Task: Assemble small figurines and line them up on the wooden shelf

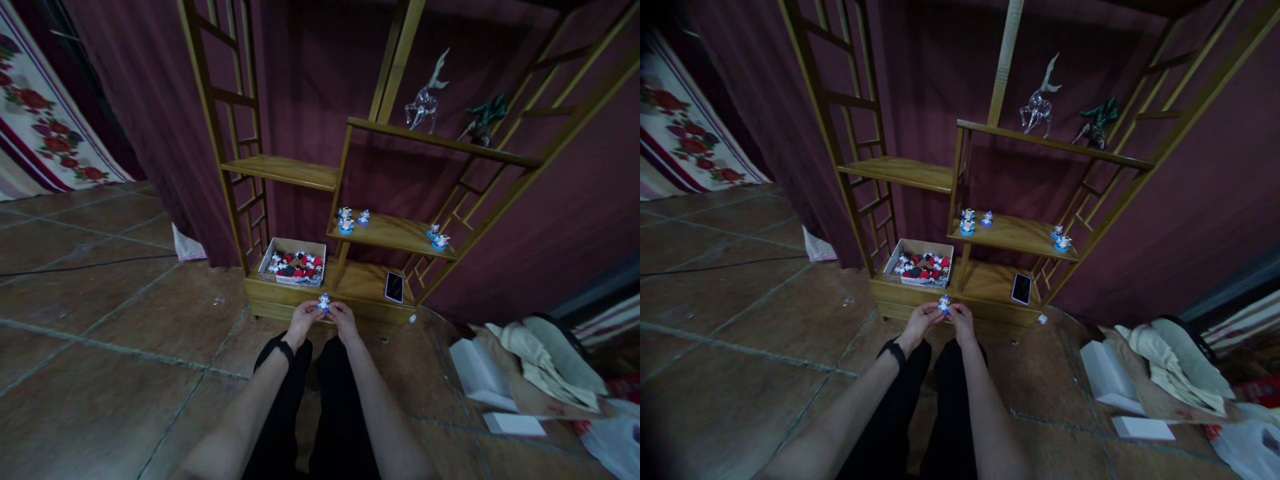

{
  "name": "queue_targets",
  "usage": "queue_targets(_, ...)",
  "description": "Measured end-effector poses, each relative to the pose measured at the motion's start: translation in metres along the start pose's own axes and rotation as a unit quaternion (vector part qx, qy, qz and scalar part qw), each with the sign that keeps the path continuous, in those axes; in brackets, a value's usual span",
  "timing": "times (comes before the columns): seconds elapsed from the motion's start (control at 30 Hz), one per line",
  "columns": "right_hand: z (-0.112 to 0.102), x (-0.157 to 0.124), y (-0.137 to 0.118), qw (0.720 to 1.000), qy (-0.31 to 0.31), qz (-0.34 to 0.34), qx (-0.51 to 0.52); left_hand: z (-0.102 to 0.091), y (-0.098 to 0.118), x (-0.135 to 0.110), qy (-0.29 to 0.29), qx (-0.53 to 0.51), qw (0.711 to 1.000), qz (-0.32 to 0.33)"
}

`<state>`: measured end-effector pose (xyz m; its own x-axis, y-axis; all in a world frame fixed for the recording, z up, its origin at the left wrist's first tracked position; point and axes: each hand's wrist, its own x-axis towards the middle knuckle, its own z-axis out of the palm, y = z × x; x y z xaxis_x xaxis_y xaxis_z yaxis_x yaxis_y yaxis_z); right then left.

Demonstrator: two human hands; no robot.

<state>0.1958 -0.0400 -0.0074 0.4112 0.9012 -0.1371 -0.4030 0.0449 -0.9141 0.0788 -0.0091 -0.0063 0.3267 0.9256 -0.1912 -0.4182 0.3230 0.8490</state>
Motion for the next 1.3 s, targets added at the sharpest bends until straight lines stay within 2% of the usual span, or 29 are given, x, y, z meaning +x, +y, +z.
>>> queue_targets(0.1,0.002,0.000,0.001,1.000,0.013,-0.005,-0.005,-0.001,-0.001,0.000,-0.006,0.010,1.000,0.019)
queue_targets(0.27,0.002,-0.002,0.000,0.999,-0.004,-0.019,-0.034,-0.002,-0.001,-0.001,0.007,0.018,0.999,0.046)
queue_targets(0.77,-0.003,0.004,0.009,0.990,-0.001,-0.073,-0.117,0.002,-0.004,0.000,0.048,0.028,0.996,0.063)
queue_targets(1.3,0.001,-0.007,-0.001,0.997,-0.024,-0.055,-0.039,0.005,0.003,-0.006,0.027,0.016,0.997,0.070)
